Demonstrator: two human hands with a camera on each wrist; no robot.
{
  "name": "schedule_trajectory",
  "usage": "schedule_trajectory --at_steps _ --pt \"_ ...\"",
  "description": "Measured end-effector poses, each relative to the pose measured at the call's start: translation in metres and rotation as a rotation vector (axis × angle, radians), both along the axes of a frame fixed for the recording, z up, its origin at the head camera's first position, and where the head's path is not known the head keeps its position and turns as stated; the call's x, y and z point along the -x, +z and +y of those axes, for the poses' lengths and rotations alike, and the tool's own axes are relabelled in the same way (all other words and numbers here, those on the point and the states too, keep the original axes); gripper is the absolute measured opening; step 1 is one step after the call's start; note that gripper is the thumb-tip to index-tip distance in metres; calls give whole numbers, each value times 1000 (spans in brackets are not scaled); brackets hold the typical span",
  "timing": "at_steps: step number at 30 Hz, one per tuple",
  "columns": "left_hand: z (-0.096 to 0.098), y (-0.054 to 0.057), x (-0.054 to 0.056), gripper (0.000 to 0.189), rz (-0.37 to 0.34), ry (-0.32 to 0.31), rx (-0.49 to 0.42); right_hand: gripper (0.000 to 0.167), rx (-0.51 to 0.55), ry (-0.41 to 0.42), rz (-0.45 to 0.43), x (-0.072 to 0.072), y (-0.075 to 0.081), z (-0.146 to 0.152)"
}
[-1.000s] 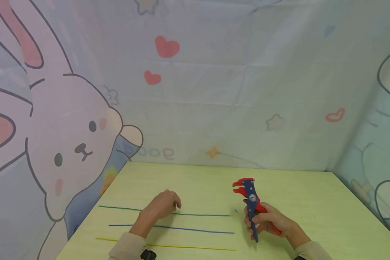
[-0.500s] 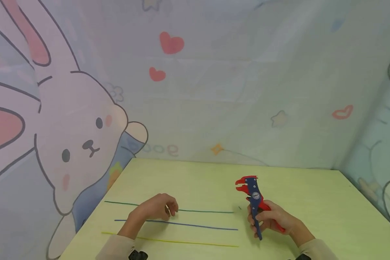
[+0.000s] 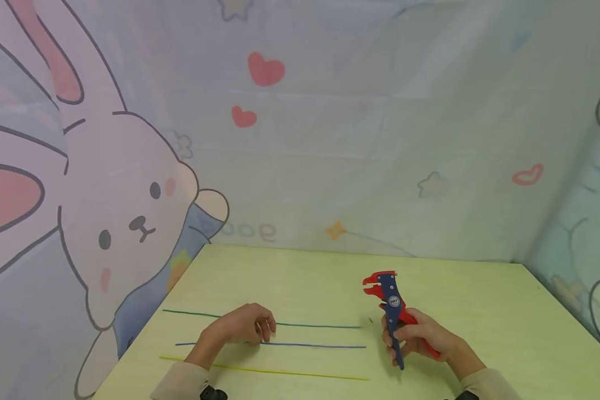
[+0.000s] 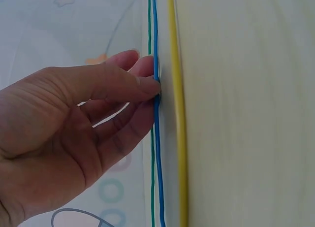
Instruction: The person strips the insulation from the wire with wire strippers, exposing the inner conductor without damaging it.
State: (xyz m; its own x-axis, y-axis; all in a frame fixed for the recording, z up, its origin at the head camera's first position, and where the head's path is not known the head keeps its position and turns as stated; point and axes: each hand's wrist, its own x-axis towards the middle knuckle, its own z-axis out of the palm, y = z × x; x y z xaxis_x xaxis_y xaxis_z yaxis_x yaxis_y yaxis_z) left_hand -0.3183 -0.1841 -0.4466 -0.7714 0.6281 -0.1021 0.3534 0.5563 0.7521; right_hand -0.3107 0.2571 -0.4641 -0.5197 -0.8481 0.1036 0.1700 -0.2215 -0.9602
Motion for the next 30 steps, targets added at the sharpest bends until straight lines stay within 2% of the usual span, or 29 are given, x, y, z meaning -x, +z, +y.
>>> schedule_trajectory --at_steps 12,25,30 --pt "-4 -4 5 41 -12 -44 -2 25 -17 -5 -2 0 1 0" --pt "-10 -7 11 48 -58 -72 -66 26 -22 -10 -9 -1 4 1" --pt "-10 -6 10 49 -75 -103 -93 26 -25 -8 -11 -1 4 1"
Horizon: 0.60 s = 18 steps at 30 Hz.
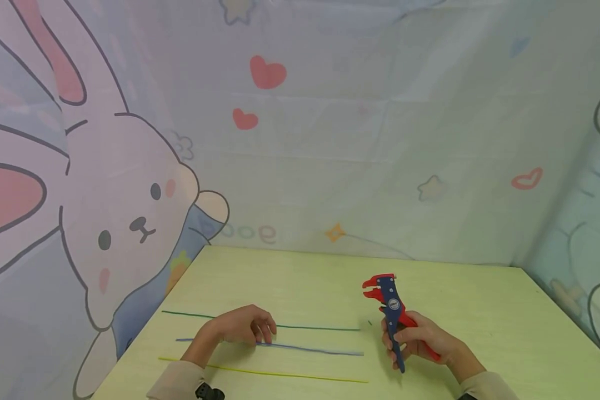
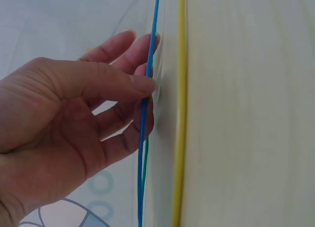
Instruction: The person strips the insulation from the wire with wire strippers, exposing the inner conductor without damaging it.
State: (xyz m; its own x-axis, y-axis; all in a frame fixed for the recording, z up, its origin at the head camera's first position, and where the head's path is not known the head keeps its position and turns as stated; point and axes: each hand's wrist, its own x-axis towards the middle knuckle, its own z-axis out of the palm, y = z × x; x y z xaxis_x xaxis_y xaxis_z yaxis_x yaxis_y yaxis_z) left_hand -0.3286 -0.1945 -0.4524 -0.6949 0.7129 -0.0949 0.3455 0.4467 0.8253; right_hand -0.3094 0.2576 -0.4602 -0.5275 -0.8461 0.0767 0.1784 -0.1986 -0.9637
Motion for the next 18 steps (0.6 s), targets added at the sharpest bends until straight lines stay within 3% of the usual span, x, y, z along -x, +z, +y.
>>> schedule_trajectory --at_steps 9,18 --pt "0 4 -3 55 8 -40 27 27 5 0 -2 0 -2 1" --pt "-8 10 0 57 153 -127 59 27 2 -1 -2 0 -1 1"
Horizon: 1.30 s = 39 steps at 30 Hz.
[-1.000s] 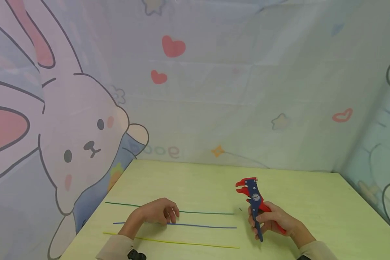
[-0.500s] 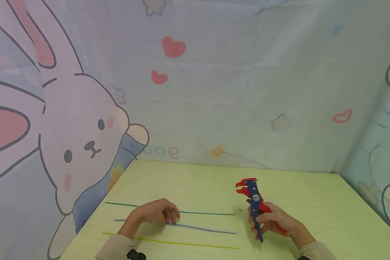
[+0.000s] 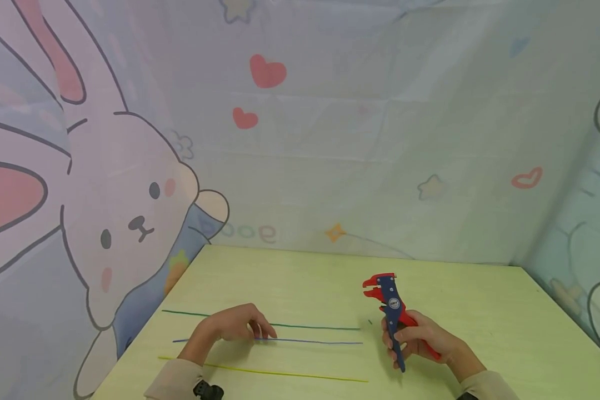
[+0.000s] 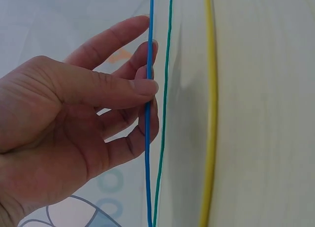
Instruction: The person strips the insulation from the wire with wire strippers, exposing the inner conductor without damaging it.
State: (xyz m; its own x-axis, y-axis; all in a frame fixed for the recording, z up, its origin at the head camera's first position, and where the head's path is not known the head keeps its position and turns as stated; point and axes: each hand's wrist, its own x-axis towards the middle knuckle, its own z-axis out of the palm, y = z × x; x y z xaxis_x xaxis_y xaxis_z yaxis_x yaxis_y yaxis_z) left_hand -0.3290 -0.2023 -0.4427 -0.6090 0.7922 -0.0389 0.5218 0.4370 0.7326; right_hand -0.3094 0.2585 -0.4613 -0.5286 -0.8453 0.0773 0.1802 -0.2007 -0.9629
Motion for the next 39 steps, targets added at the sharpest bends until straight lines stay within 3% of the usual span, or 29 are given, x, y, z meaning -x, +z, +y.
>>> schedule_trajectory --at_steps 8,25,39 --pt "-4 7 0 55 42 -16 2 27 8 12 -10 1 -1 1" --pt "-14 27 -1 44 78 51 -28 31 51 68 -19 2 -5 3" --pt "-14 32 -4 44 82 135 -51 30 46 75 -13 0 -4 -1"
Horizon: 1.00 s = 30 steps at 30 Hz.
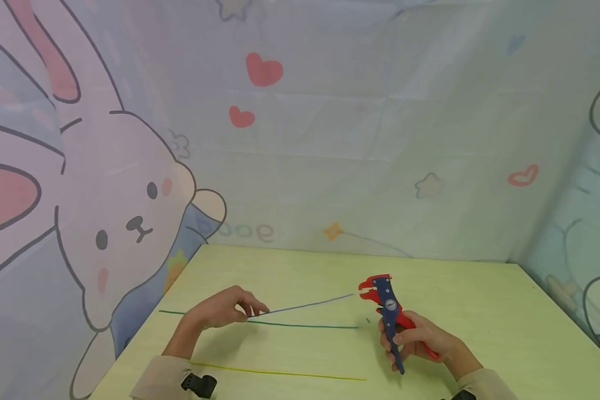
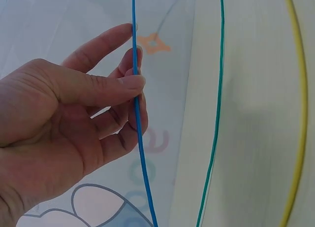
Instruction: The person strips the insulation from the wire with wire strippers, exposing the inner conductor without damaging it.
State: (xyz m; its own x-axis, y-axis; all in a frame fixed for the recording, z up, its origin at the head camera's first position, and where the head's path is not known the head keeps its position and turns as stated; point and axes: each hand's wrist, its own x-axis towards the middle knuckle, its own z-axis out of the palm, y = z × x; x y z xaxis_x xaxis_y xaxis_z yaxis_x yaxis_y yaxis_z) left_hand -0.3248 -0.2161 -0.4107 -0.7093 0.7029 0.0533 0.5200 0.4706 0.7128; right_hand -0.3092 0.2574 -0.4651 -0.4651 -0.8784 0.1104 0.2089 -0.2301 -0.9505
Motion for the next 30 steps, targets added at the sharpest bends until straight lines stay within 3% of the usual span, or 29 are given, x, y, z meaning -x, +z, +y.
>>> schedule_trajectory --at_steps 19,30 --pt "10 0 4 46 31 28 -6 29 -19 34 22 9 6 4" --pt "15 0 1 45 0 26 -22 28 -33 31 28 7 4 1"
